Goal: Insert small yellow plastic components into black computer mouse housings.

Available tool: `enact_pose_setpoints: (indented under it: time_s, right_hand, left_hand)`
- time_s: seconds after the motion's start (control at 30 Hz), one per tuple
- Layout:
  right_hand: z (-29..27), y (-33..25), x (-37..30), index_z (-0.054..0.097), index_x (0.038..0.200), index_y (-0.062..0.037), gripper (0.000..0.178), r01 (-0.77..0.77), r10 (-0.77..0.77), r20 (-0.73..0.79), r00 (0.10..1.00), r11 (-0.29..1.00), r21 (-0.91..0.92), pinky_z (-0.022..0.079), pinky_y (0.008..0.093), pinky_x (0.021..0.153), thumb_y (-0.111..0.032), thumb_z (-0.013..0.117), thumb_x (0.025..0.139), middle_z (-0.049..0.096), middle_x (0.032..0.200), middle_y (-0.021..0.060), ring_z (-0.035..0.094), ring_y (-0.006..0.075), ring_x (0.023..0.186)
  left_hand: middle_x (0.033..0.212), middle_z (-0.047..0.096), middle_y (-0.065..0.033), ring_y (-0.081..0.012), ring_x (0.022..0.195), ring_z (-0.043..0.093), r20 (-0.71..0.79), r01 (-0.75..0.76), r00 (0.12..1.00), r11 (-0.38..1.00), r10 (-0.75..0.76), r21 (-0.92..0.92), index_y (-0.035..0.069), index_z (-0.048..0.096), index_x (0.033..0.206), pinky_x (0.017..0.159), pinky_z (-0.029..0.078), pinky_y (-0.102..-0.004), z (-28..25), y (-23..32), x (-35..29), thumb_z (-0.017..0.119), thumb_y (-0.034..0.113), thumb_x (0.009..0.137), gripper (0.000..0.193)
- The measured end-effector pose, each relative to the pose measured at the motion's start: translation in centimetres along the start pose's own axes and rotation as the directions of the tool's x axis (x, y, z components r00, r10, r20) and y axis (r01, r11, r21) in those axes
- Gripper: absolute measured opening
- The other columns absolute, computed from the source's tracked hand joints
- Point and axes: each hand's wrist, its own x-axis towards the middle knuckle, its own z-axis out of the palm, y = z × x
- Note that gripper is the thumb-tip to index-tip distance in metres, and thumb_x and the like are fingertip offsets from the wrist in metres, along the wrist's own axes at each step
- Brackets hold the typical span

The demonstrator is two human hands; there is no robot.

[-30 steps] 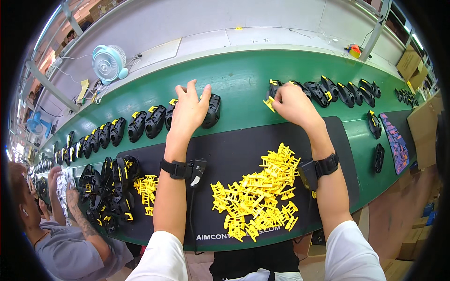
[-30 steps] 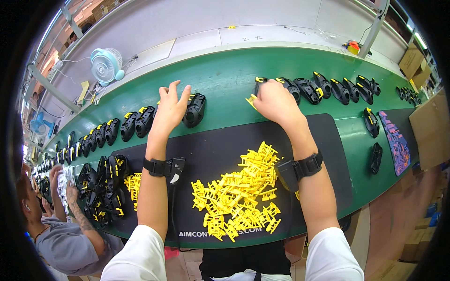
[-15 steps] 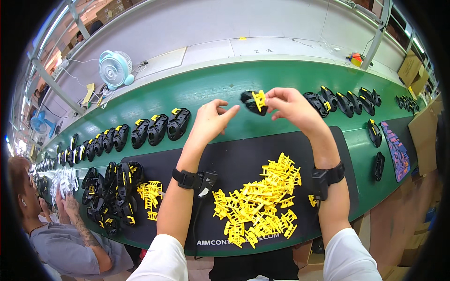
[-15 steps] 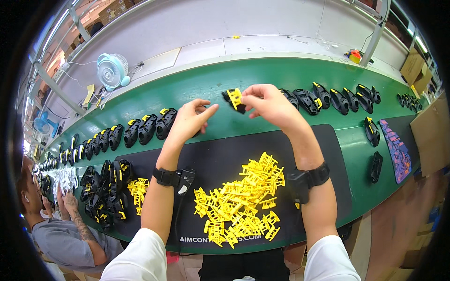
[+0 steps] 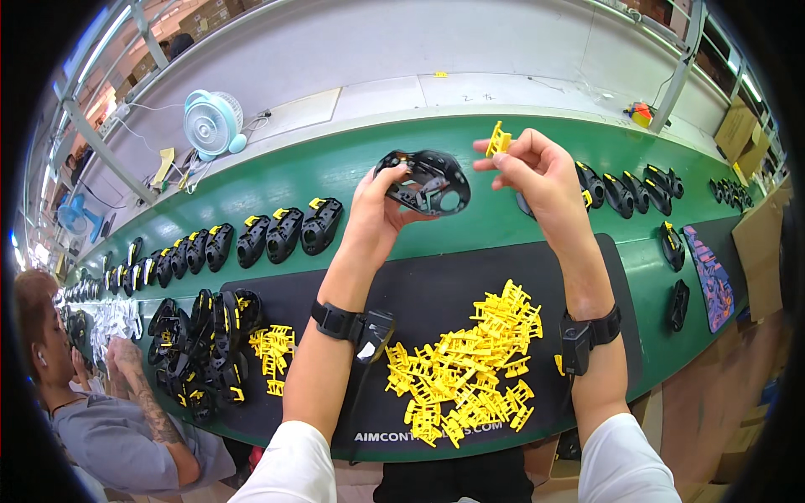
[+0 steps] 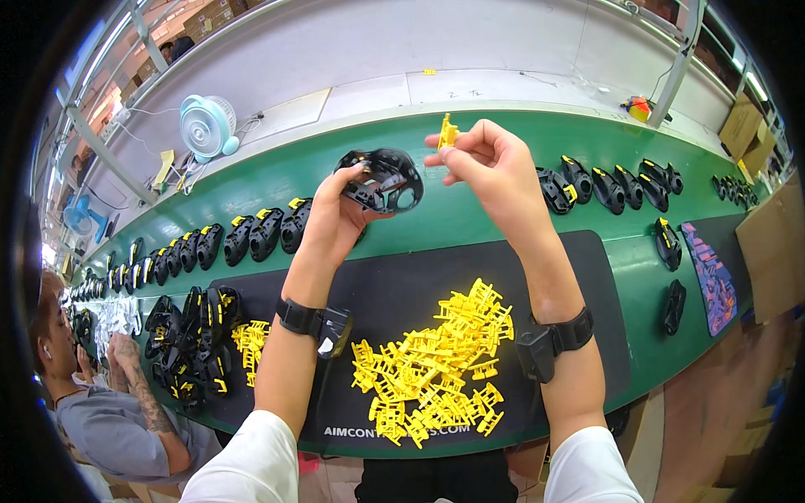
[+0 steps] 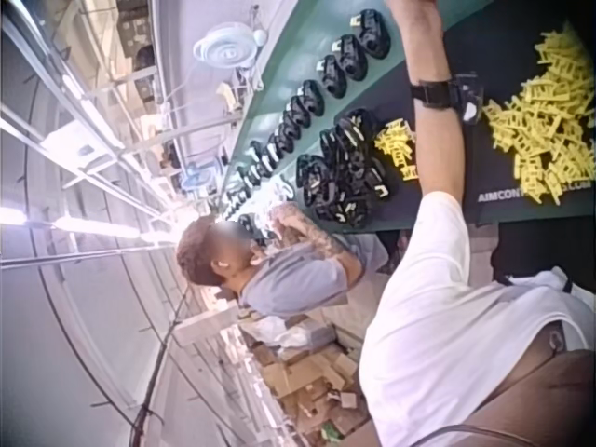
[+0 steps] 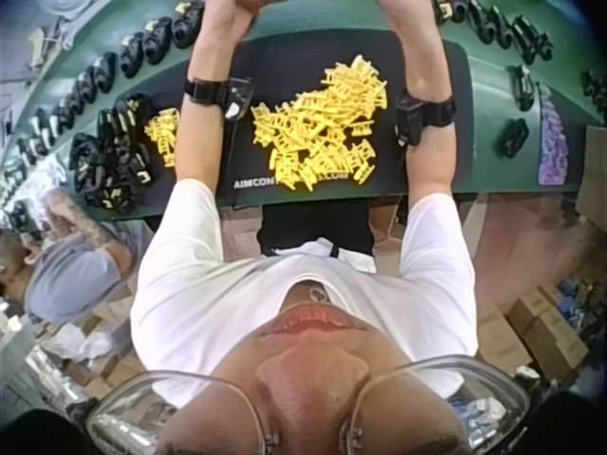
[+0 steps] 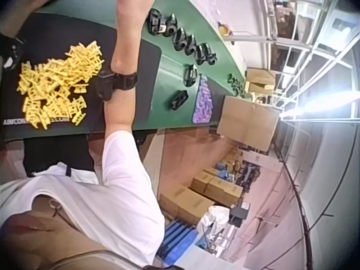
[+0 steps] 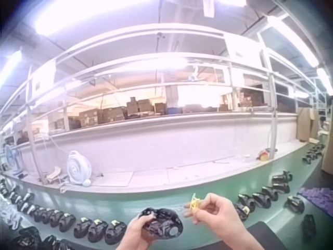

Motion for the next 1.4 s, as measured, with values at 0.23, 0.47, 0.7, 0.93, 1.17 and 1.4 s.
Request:
enact_pose_setpoints:
  time_s: [0.23,0.47,0.7,0.93,1.17,1.4]
  right_hand:
    - [1.8,-1.7,-0.9,0.064,0.106,-0.0057,0.025,0.15,-0.131,0.074,0.989,0.831,-0.536,0.049,0.0265,0.062,-0.009,0.078,0.085,0.069,0.08,0.0054,0.068,0.0121,0.074]
    - [2.0,-1.2,-0.7,0.071,0.105,-0.0068,0.018,0.188,-0.253,-0.032,0.967,0.792,-0.581,0.048,0.026,0.059,-0.01,0.074,0.088,0.073,0.082,0.0054,0.068,0.0108,0.074]
    - [2.7,-0.6,-0.9,0.076,0.102,-0.0039,0.016,0.142,-0.21,-0.07,0.975,0.835,-0.532,0.052,0.0268,0.061,-0.01,0.071,0.089,0.077,0.091,0.009,0.073,0.0147,0.079]
    - [2.7,0.2,-0.9,0.078,0.099,-0.0031,0.015,0.149,-0.248,-0.093,0.964,0.799,-0.582,0.055,0.0301,0.066,-0.012,0.076,0.087,0.075,0.085,0.0106,0.073,0.0173,0.077]
    - [3.7,-0.1,-0.9,0.073,0.094,-0.0011,0.011,0.114,-0.226,-0.127,0.966,0.81,-0.575,0.053,0.0306,0.063,-0.008,0.076,0.085,0.072,0.084,0.0109,0.07,0.0172,0.075]
    - [3.7,0.0,-0.9,0.072,0.092,-0.003,0.009,0.234,-0.379,-0.117,0.918,0.756,-0.611,0.053,0.03,0.059,-0.003,0.076,0.084,0.071,0.084,0.008,0.069,0.0173,0.073]
  left_hand:
    - [0.124,0.06,-0.0102,-0.0239,0.112,0.066,0.079,-0.026,0.997,0.997,0.02,0.074,0.008,0.046,0.139,0.082,0.061,-0.0424,1.7,0.6,-1.2,0.058,0.022,0.097,0.046]
    - [0.135,0.054,-0.015,-0.0282,0.124,0.059,0.314,-0.116,0.947,0.986,0.074,0.117,0.007,0.035,0.148,0.088,0.061,-0.0474,1.7,0.7,-1.2,0.07,0.009,0.091,0.067]
    - [0.14,0.046,-0.0161,-0.0243,0.128,0.055,0.306,-0.259,0.941,0.891,0.146,0.373,0.007,0.027,0.156,0.091,0.062,-0.0415,2.0,0.4,-1.3,0.081,0.009,0.083,0.091]
    - [0.138,0.044,-0.0159,-0.0255,0.13,0.053,0.284,-0.288,0.944,0.844,0.17,0.453,0.008,0.024,0.155,0.098,0.06,-0.0392,2.5,0.4,-1.4,0.082,0.005,0.082,0.094]
    - [0.135,0.045,-0.0146,-0.024,0.13,0.053,0.315,-0.314,0.927,0.88,0.204,0.356,0.011,0.026,0.151,0.101,0.058,-0.0401,2.7,0.5,-1.5,0.082,0.001,0.081,0.09]
    - [0.133,0.044,-0.0127,-0.0232,0.129,0.052,0.33,-0.27,0.928,0.922,0.172,0.278,0.011,0.028,0.148,0.104,0.056,-0.0407,3.0,-0.2,-1.4,0.084,0.0,0.079,0.088]
